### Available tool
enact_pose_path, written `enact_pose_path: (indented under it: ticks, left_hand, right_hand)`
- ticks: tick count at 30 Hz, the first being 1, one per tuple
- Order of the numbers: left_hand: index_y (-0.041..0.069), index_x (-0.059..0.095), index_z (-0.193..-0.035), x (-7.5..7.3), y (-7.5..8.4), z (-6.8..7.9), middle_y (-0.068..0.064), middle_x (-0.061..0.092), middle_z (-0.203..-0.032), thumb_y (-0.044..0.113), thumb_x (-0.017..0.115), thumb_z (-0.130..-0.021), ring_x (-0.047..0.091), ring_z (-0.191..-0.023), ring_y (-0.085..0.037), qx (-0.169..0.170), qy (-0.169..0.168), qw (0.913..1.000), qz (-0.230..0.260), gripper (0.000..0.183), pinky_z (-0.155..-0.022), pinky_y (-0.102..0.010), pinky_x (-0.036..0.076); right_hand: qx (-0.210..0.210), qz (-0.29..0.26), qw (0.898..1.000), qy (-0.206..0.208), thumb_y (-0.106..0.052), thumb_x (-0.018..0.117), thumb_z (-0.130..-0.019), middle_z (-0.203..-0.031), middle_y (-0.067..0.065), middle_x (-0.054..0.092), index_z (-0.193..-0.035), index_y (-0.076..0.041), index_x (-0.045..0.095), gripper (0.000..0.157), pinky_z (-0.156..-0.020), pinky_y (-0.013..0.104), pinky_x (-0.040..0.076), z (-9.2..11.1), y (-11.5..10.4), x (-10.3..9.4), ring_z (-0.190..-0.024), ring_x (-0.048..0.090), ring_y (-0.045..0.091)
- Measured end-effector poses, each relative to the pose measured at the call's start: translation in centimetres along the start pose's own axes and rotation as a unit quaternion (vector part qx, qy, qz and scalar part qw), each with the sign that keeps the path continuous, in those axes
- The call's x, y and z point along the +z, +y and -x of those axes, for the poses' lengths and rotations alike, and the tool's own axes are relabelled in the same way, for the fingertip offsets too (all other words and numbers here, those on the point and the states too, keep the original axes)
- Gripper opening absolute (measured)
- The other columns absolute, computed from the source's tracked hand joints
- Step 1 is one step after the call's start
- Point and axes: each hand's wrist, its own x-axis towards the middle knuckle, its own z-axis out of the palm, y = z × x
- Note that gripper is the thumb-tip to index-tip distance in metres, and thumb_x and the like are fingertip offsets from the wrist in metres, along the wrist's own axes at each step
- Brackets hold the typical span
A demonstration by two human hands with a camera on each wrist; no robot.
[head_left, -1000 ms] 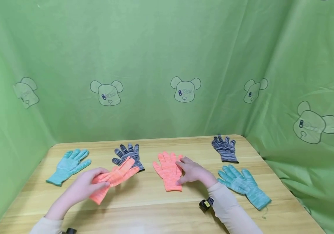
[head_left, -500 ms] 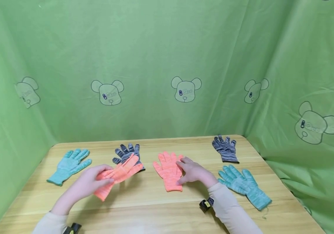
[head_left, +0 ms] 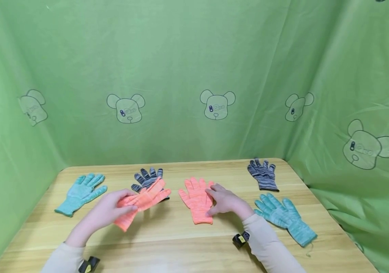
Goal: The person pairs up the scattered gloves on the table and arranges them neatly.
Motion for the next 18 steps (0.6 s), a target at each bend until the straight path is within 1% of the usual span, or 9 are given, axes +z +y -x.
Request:
enact_pose_path:
  ticks: [4,10,18]
  left_hand:
    - [0.016,0.067,-0.113,0.1,0.2,-0.3,0.008,0.064,-0.082,0.032,0.073,-0.086,0.053,-0.068,-0.005,-0.005,-0.004,1.0000,0.006,0.032,-0.061,-0.023,0.046]
    - [0.016,0.066,-0.116,0.1,0.7,-0.9,0.006,0.065,-0.085,0.035,0.072,-0.086,0.053,-0.069,-0.007,-0.006,0.000,0.9999,0.011,0.036,-0.061,-0.023,0.045]
    - [0.015,0.066,-0.116,0.2,1.5,-1.6,0.005,0.066,-0.088,0.037,0.072,-0.086,0.055,-0.072,-0.008,0.005,0.003,0.9998,0.021,0.037,-0.063,-0.023,0.046]
  right_hand:
    - [-0.001,0.000,1.000,0.000,-0.046,0.081,-0.074,-0.157,0.021,0.028,-0.149,-0.008,0.039,0.094,-0.117,0.055,0.027,0.0,0.0,-0.1,-0.148,0.020,0.039]
    - [-0.001,0.002,1.000,0.003,-0.046,0.081,-0.074,-0.157,0.021,0.028,-0.148,-0.008,0.039,0.094,-0.117,0.055,0.028,0.0,0.0,0.1,-0.148,0.021,0.039]
    - [0.000,-0.002,1.000,0.002,-0.045,0.081,-0.074,-0.158,0.021,0.027,-0.149,-0.007,0.038,0.094,-0.118,0.055,0.027,0.0,0.1,0.1,-0.148,0.020,0.039]
